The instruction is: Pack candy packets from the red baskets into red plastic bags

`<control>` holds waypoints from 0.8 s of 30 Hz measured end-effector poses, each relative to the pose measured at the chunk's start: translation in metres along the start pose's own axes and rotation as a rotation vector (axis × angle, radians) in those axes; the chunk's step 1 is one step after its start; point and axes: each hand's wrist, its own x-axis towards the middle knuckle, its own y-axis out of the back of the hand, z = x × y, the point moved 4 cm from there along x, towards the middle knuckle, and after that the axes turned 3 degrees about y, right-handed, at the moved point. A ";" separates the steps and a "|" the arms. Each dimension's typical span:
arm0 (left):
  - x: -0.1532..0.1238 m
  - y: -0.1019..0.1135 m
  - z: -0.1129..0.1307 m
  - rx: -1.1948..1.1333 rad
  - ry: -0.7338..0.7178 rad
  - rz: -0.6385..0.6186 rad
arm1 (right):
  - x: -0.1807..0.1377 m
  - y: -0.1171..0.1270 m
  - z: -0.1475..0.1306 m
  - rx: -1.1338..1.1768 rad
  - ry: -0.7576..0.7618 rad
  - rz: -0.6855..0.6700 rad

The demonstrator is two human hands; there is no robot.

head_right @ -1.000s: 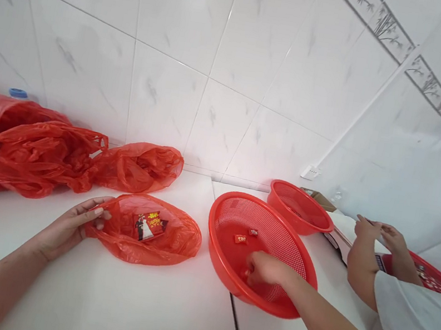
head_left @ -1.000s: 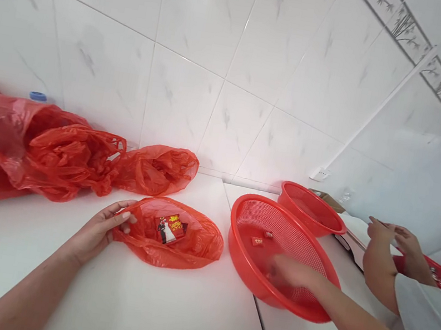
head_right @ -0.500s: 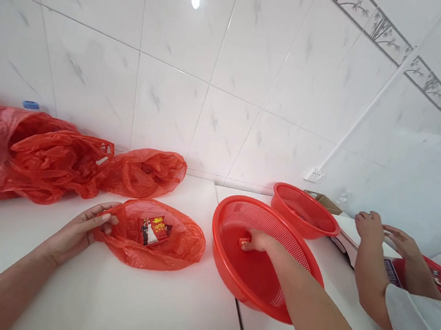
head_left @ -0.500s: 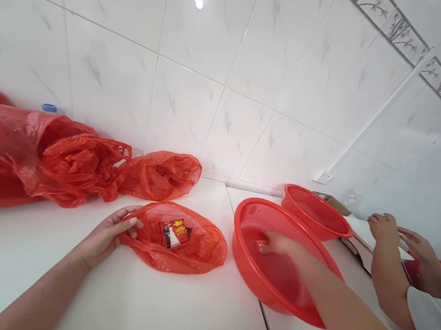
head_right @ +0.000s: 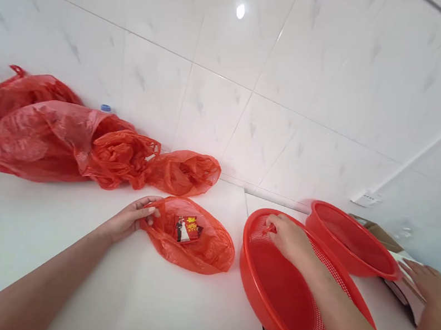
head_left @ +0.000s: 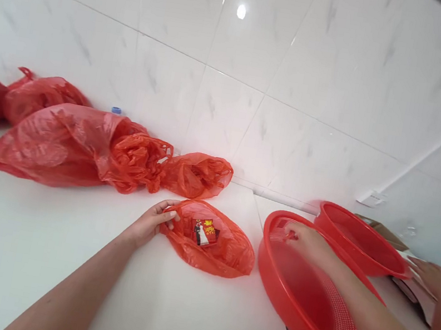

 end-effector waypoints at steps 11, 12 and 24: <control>-0.001 0.002 -0.002 0.031 0.000 0.000 | -0.039 -0.040 -0.168 0.038 0.503 -0.063; -0.001 0.002 -0.001 0.034 -0.006 0.002 | -0.038 -0.053 -0.172 0.063 0.491 -0.088; 0.002 0.003 -0.004 0.049 -0.006 -0.011 | -0.001 -0.145 -0.097 0.217 0.168 0.024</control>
